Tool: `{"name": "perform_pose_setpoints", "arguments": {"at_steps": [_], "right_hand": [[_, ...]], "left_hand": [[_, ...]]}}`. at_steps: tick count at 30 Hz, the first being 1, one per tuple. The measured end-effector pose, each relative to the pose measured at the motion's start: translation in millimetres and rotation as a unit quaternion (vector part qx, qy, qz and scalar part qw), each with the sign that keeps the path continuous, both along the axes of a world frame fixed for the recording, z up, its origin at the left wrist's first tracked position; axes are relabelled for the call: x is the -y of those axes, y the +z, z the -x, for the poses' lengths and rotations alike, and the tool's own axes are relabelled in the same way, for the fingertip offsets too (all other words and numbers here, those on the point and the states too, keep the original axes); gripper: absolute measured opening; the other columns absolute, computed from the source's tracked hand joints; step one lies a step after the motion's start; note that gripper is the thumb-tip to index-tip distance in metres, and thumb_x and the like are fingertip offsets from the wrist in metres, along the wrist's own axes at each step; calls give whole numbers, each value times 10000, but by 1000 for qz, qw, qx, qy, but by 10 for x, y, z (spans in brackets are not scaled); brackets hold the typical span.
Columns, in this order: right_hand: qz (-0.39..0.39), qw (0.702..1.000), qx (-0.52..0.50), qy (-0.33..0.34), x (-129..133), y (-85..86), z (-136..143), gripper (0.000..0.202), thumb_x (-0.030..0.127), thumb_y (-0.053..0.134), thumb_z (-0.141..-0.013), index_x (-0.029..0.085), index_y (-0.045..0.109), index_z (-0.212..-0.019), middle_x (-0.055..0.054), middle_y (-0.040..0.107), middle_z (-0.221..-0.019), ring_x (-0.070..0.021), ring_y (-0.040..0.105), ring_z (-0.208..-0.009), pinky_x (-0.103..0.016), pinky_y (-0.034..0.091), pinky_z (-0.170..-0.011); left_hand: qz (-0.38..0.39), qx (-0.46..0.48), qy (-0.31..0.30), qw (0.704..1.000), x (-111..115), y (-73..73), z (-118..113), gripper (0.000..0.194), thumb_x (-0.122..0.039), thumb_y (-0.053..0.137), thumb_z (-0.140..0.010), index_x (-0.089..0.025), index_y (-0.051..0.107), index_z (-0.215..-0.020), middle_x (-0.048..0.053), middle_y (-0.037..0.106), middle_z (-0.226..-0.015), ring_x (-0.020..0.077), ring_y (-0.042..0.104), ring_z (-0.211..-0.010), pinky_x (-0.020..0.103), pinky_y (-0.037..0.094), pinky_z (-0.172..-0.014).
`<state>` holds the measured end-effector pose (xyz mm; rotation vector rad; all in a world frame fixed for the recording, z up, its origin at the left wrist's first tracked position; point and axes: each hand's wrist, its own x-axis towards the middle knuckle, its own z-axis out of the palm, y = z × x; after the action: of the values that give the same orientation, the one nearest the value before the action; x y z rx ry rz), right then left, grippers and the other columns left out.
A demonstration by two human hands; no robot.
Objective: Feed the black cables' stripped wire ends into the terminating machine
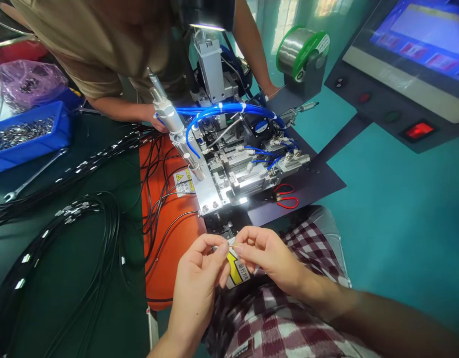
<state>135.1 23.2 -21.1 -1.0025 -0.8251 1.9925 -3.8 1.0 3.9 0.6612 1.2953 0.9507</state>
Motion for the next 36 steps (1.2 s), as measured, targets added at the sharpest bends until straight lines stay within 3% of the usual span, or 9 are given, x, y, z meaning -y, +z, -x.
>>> {"name": "perform_pose_setpoints", "arguments": {"at_steps": [6,10,14,18,20,25,27,32,36], "right_hand": [[-13,999,13,35,-70,-17,-47,266,384,686,-725,152,558,-711,56,515,-564,-59,421,-461,-207,329,-473],[-173,966,190,41,-107,99,-153,141,277,617,-792,159,589,-718,37,548,-592,-82,464,-506,-218,340,-489],[-448,787,421,35,-68,303,-185,158,182,563,-838,157,604,-687,9,594,-603,-105,484,-523,-270,311,-535],[-618,591,509,97,-118,511,-163,230,58,502,-806,160,560,-608,-28,580,-591,-136,467,-514,-317,215,-500],[-578,620,511,143,-221,584,-165,205,61,533,-776,166,565,-603,-28,597,-598,-133,482,-513,-306,209,-485],[-358,824,394,196,-435,601,-166,161,173,591,-784,188,624,-627,27,616,-538,-108,524,-484,-240,278,-463],[-377,815,411,156,-383,549,-133,141,177,593,-788,182,630,-652,21,629,-559,-111,526,-495,-246,281,-476],[-590,661,464,-18,-76,280,-14,234,185,527,-878,154,615,-664,-16,626,-586,-114,499,-515,-294,272,-543],[-518,758,390,-68,41,49,72,187,197,560,-866,169,622,-691,-2,625,-594,-106,506,-532,-279,337,-583]], "left_hand": [[-5,-16,16,1000,12,-19,17,244,-344,715,-752,-151,583,-819,-85,425,-445,36,332,-417,147,290,-429],[-25,-58,-4,998,13,19,8,215,-318,708,-753,-157,599,-843,-69,472,-460,56,407,-426,151,324,-420],[-182,-241,-2,953,64,-10,-14,70,-235,644,-805,-181,614,-839,-5,599,-676,108,554,-577,191,453,-515],[-403,-443,-41,800,131,-140,50,212,-77,567,-812,-203,632,-970,67,632,-953,186,616,-887,286,512,-791],[-443,-491,-64,747,152,-195,105,285,-52,545,-812,-203,624,-1040,92,631,-1017,205,615,-950,304,513,-827],[-464,-506,-74,724,149,-220,172,312,-51,546,-815,-204,612,-1078,103,631,-1040,214,614,-974,310,508,-841],[-443,-476,-58,758,126,-190,146,254,-66,553,-819,-202,621,-1022,91,629,-1008,203,612,-939,296,506,-813],[-232,-255,38,938,51,-83,42,27,-216,596,-842,-195,581,-851,4,580,-788,124,568,-688,215,465,-611],[-123,-42,56,990,24,-59,13,123,-270,634,-824,-181,550,-835,-50,497,-618,77,459,-563,177,387,-555]]}}
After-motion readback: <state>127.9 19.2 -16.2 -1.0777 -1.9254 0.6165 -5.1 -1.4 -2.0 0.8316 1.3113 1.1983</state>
